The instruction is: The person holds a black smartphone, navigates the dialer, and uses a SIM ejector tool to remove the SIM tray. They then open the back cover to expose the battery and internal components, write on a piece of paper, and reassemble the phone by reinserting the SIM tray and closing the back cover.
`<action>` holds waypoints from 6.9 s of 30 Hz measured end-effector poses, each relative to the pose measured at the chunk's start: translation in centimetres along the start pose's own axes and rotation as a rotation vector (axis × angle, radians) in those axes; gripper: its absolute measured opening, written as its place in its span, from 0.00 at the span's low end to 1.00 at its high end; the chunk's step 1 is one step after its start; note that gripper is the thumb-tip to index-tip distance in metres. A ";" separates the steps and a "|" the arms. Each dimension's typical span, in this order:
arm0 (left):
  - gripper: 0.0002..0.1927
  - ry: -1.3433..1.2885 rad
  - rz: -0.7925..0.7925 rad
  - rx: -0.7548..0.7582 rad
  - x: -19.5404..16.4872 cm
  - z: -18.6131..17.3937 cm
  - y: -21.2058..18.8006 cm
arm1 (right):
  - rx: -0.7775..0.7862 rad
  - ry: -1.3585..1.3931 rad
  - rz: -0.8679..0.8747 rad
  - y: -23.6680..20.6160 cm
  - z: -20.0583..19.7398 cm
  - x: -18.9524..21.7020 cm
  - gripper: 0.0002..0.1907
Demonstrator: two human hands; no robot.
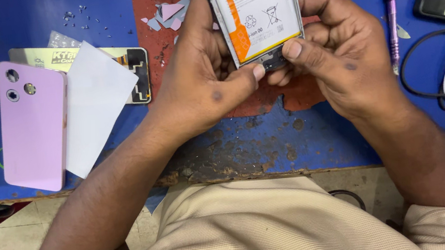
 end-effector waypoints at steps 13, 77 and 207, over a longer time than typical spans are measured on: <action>0.49 -0.024 0.001 0.063 -0.9 0.5 -0.2 | 0.024 0.013 -0.031 -0.5 0.2 0.4 0.15; 0.47 0.151 -0.007 0.004 -0.8 0.7 0.1 | -0.047 -0.359 -0.163 -0.9 2.2 2.5 0.18; 0.50 0.040 -0.101 0.070 -0.1 0.3 -0.1 | 0.010 -0.376 -0.234 -0.8 2.0 2.6 0.17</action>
Point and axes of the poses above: each hand's wrist, its own y-axis towards the middle knuckle, its own z-axis out of the palm, x = y × z, the point moved 6 cm from there along y, towards the middle knuckle, and after that the axes turned 4 degrees about -x, right-handed, at the moved point
